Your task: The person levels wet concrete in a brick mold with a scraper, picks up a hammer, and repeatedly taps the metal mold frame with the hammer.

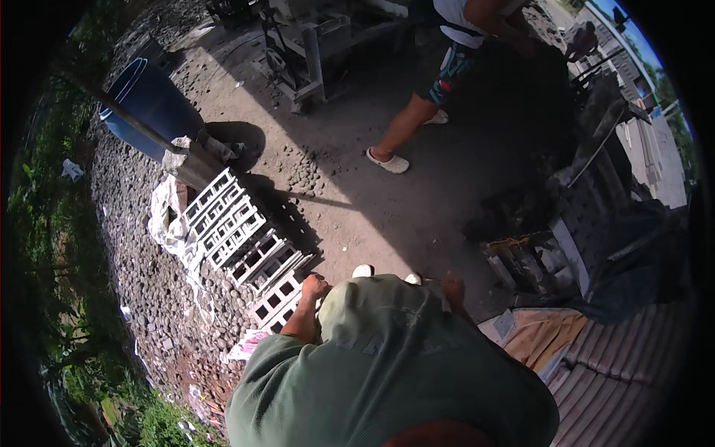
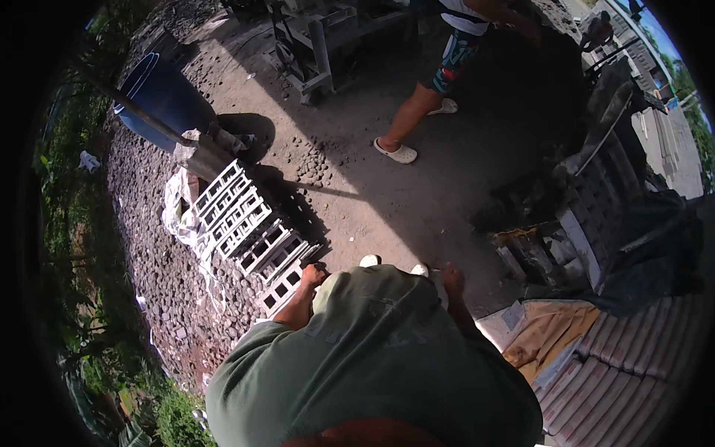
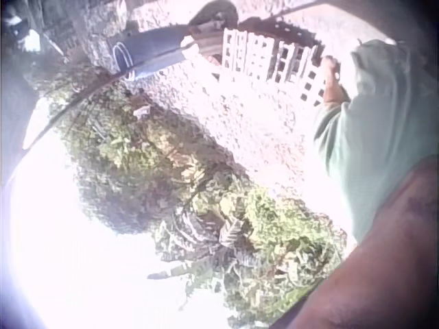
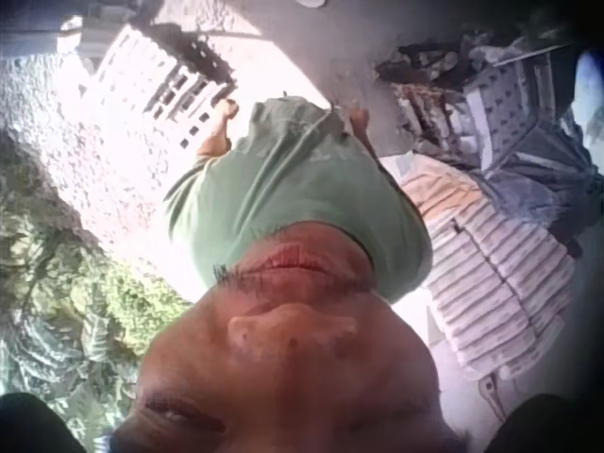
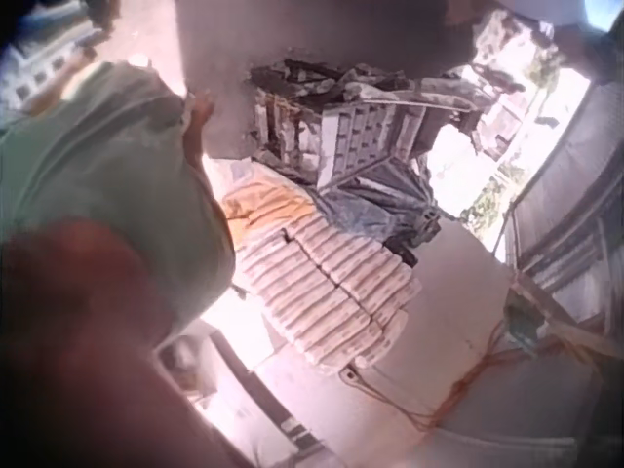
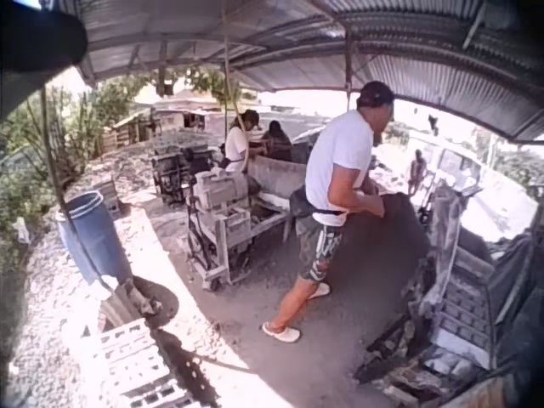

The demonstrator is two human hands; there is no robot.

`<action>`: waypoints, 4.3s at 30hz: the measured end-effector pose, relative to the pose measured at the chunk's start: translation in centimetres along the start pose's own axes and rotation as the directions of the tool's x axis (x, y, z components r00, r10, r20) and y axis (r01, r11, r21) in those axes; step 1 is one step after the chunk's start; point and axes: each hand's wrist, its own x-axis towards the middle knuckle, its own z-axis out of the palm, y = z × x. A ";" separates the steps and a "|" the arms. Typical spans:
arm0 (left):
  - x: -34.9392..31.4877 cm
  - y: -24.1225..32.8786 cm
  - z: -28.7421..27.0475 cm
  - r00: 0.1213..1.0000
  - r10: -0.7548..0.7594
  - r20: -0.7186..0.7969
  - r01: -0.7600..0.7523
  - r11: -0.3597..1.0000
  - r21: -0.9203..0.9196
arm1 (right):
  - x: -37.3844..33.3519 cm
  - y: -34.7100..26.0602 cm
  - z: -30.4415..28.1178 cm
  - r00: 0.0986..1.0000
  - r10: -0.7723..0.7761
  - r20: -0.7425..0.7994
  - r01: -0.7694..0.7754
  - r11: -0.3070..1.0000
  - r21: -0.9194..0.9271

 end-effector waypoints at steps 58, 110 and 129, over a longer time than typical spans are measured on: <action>10.9 58.9 22.9 0.527 0.789 0.314 -0.845 0.525 0.099 | -0.1 43.8 -13.9 0.665 0.732 0.151 -0.465 0.247 0.850; -2.5 94.0 -5.5 -0.406 0.354 -0.842 -0.519 0.669 0.532 | 23.4 49.1 -39.8 0.798 0.573 -0.187 -0.283 0.630 0.723; 4.2 90.0 -1.4 0.062 0.151 -0.987 -0.878 0.478 0.018 | 33.6 33.4 -50.4 0.562 -0.157 -0.812 0.515 0.835 0.195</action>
